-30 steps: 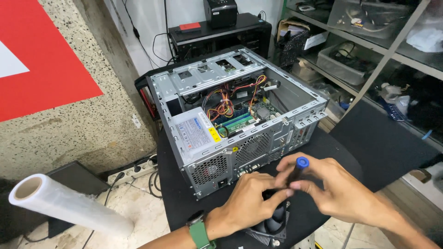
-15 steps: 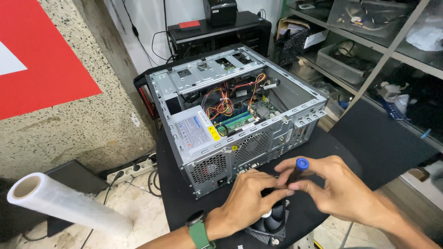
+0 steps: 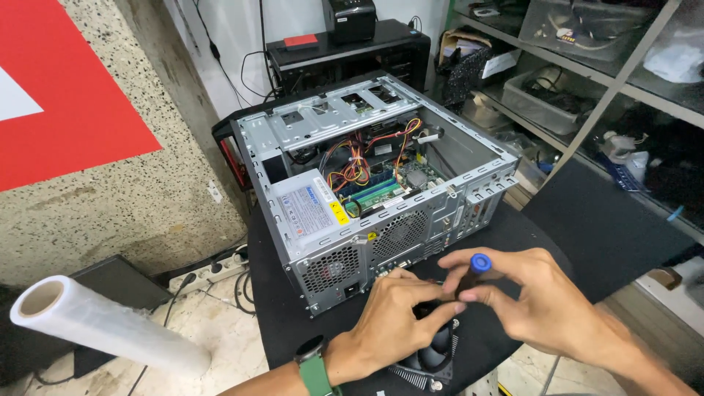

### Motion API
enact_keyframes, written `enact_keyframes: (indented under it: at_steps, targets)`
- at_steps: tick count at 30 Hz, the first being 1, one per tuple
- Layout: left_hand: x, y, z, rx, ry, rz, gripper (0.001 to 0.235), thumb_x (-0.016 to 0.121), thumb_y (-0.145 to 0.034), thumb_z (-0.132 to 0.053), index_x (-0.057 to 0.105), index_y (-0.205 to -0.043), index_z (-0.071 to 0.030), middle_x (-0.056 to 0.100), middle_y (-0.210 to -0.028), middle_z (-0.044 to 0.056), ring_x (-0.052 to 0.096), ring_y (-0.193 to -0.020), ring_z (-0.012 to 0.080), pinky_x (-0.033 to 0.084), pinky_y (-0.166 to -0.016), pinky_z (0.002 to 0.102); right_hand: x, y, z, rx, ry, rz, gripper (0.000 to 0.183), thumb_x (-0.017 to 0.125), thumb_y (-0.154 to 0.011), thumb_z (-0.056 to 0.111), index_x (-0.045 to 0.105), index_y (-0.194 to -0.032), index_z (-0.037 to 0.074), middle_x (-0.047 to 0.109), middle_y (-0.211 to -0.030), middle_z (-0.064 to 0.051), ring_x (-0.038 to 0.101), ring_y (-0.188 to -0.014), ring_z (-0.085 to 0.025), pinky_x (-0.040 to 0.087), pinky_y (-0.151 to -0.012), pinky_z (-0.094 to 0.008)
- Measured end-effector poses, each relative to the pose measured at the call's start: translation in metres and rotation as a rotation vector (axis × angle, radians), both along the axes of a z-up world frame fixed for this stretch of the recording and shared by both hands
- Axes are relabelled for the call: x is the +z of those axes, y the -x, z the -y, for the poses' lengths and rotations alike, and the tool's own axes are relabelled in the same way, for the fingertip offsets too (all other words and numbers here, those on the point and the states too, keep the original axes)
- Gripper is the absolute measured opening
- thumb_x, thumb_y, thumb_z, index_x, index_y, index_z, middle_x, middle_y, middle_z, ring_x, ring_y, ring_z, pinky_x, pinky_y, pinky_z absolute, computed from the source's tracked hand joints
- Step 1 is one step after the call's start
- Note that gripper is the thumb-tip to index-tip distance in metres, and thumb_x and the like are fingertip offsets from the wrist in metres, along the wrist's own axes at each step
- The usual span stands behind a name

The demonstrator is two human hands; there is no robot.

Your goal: The person uses a screwdriver to remove screws from a CPU cooler fan and heatsink assembly. They separate the fan from the heatsink and place the components on the table.

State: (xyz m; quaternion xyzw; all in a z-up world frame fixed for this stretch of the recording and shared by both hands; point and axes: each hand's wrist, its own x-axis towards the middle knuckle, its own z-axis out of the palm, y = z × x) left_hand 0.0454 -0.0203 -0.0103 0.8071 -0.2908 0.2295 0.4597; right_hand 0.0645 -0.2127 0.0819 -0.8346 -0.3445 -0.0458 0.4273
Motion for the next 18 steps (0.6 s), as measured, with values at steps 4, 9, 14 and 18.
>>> enact_keyframes:
  at_steps: [4,9,14,18]
  targets:
    - [-0.006,-0.002,-0.004,-0.056,-0.016,-0.064,0.013,0.071,-0.099,-0.026,0.077,-0.092,-0.016,0.068,-0.072,0.0,0.056,-0.061,0.0242,0.046,-0.08,0.032,-0.004,0.0,-0.002,0.081,0.022,0.102,0.029,0.07,-0.084,0.01,0.074,-0.113,0.009,0.084,-0.096,-0.001,0.082,-0.089,-0.015,0.065,-0.08,-0.027]
    - [-0.006,-0.002,-0.002,-0.031,0.016,-0.2,0.007,0.075,-0.095,-0.029,0.08,-0.098,-0.025,0.078,-0.089,-0.011,0.058,-0.072,0.0119,0.039,-0.082,0.029,0.001,0.005,-0.006,-0.047,-0.006,0.254,0.019,0.085,-0.076,0.026,0.079,-0.086,0.011,0.08,-0.08,0.002,0.078,-0.071,-0.009,0.057,-0.067,-0.025]
    - [0.008,0.003,0.002,-0.017,0.02,-0.141,0.014,0.074,-0.091,-0.026,0.078,-0.093,-0.013,0.081,-0.095,-0.001,0.079,-0.089,0.021,0.049,-0.088,0.033,-0.003,0.003,0.001,-0.042,-0.018,0.057,0.03,0.068,-0.078,-0.003,0.078,-0.102,0.012,0.091,-0.085,0.002,0.089,-0.079,-0.007,0.07,-0.077,-0.021]
    - [0.0,-0.001,-0.001,-0.049,-0.011,-0.115,0.018,0.073,-0.096,-0.028,0.079,-0.089,-0.013,0.066,-0.063,0.008,0.051,-0.057,0.0234,0.046,-0.079,0.033,0.001,0.002,0.001,0.041,-0.031,-0.1,0.035,0.064,-0.085,-0.001,0.074,-0.116,0.01,0.09,-0.1,-0.002,0.089,-0.096,-0.014,0.072,-0.088,-0.028]
